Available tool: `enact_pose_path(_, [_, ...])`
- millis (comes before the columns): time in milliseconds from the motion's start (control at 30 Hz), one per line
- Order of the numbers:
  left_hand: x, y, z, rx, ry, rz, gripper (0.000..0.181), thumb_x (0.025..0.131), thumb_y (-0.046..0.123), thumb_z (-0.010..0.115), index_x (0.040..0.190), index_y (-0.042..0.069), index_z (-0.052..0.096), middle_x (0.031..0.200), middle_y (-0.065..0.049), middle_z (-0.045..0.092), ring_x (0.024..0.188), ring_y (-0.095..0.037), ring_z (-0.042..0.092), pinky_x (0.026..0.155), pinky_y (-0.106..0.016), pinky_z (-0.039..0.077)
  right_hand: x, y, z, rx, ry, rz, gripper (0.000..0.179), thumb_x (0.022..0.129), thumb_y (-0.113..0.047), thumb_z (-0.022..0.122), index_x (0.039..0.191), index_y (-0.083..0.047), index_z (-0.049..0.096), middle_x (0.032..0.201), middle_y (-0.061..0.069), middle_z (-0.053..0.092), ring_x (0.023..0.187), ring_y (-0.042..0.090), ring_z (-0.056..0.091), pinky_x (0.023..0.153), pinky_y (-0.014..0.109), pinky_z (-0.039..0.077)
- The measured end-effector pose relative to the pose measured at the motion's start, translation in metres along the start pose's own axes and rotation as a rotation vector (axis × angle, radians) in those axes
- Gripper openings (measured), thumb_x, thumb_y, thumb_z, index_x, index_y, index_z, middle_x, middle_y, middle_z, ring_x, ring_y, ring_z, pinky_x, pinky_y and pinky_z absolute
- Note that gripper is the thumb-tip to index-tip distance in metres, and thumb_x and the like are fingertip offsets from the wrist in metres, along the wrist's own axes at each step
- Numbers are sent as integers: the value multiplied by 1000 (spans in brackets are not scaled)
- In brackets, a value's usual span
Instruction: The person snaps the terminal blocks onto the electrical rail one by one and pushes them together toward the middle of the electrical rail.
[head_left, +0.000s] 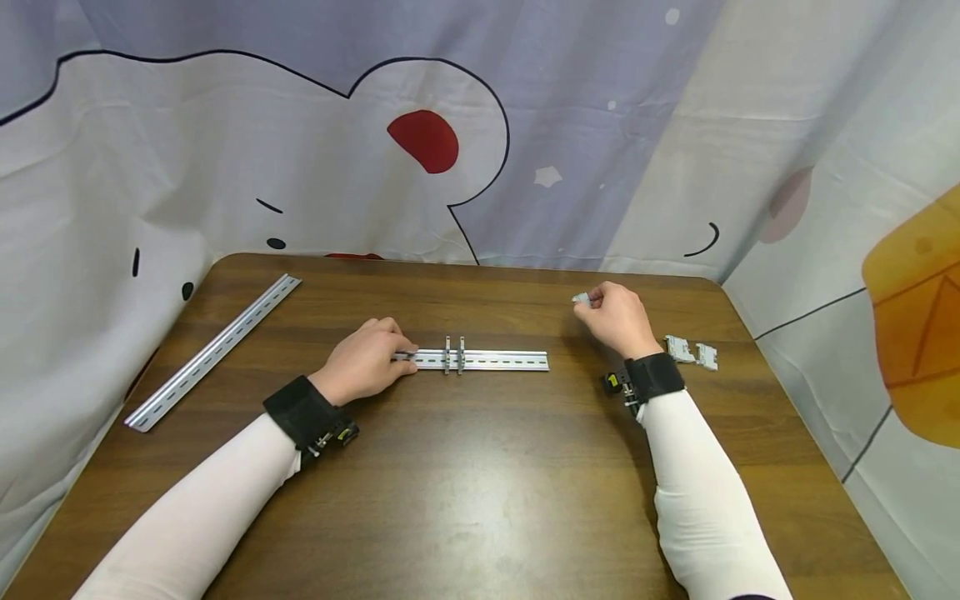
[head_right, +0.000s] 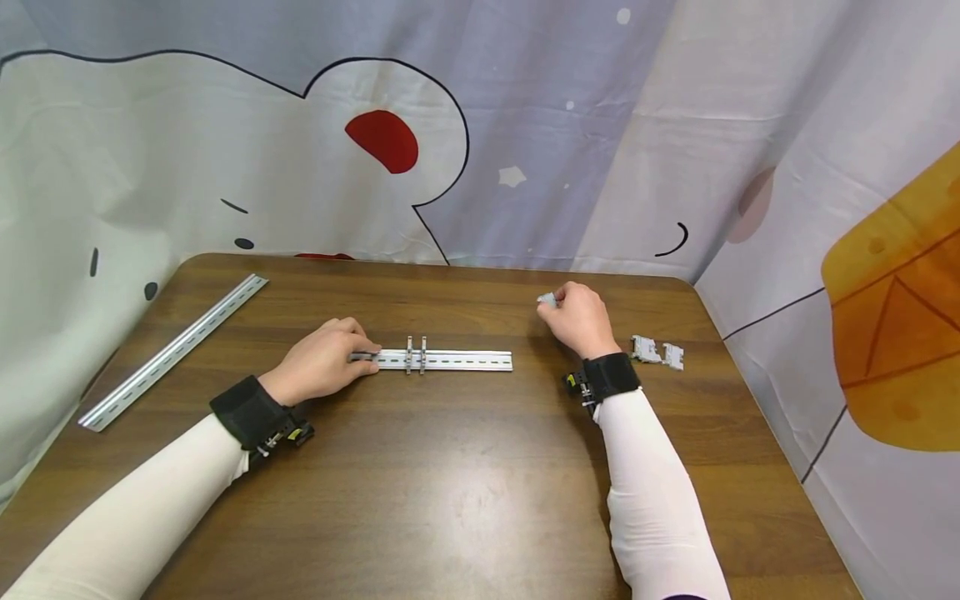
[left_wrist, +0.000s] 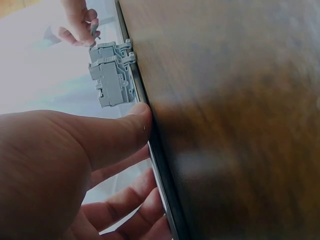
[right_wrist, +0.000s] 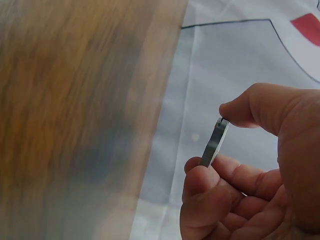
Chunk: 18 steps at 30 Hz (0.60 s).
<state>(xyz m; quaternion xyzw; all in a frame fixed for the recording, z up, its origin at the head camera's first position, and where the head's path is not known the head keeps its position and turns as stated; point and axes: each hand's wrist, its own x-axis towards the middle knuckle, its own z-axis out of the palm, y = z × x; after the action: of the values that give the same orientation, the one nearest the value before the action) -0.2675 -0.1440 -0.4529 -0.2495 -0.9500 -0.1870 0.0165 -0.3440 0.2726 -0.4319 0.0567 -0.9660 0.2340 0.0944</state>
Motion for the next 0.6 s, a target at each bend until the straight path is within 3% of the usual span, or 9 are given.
enact_pose_path(600, [1,-4,-3,-8,-36,25,36,90,39,72,119,17,71,102,-1,58,88,-16,47,70,-34,42,-10,-48,23,13,-29,-182,29,85,-36,62,100,-11,63,94,2,59,83,17,54,74,35,45])
